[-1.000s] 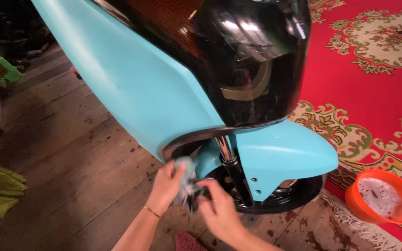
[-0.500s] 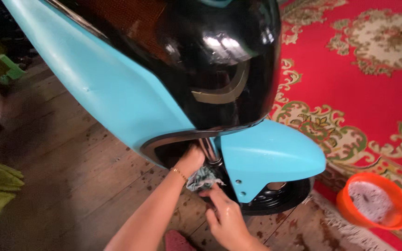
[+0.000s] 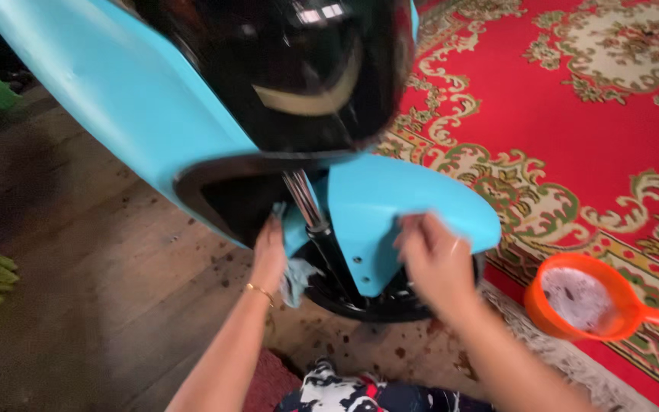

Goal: The person cleans a light blue scooter using a cloth and a small orange bucket of soapy water. They wipe the rear suspension, seat, and front fender areas while kneeling on a rug.

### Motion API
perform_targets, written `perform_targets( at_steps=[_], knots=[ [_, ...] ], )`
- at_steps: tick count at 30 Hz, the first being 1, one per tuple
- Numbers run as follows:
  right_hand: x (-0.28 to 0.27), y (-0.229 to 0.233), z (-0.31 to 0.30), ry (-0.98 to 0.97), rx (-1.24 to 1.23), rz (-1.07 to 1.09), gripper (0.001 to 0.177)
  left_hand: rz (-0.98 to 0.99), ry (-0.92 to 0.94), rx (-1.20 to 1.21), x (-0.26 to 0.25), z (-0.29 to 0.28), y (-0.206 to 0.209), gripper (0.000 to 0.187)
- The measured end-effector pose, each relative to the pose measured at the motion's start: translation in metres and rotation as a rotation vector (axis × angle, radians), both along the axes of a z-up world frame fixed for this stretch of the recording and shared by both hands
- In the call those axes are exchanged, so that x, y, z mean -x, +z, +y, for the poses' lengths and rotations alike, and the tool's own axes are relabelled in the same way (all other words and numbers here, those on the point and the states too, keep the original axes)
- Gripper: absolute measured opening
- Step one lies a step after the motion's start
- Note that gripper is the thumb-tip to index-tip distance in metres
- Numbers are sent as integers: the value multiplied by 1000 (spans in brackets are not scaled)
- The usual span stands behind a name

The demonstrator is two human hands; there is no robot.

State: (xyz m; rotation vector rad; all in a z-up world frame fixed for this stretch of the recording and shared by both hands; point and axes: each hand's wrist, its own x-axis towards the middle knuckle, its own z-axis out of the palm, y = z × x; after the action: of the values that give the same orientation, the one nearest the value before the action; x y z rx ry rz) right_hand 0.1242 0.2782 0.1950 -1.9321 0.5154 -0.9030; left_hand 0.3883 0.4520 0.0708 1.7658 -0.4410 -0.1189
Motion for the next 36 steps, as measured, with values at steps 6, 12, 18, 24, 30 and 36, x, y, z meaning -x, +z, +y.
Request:
perform_targets(
  at_steps=[6, 12, 18, 24, 30, 36],
  knots=[
    [-5, 41, -59, 3, 387, 75, 18, -50, 72, -17, 9, 0, 3, 59],
    [20, 41, -57, 120, 728, 134, 16, -108, 160, -2, 34, 3, -5, 56],
    [80, 41, -37, 120, 615, 270, 19, -320, 275, -85, 75, -9, 18, 53],
    [124, 49, -34, 115, 661, 242, 16, -517, 225, 373, 90, -40, 101, 45],
    [123, 53, -16, 138, 591, 267, 17, -893, 224, -483, 123, -35, 153, 48],
    [103, 39, -5, 177, 629, 194, 19, -1145, 220, -628, 162, -35, 122, 53]
  ],
)
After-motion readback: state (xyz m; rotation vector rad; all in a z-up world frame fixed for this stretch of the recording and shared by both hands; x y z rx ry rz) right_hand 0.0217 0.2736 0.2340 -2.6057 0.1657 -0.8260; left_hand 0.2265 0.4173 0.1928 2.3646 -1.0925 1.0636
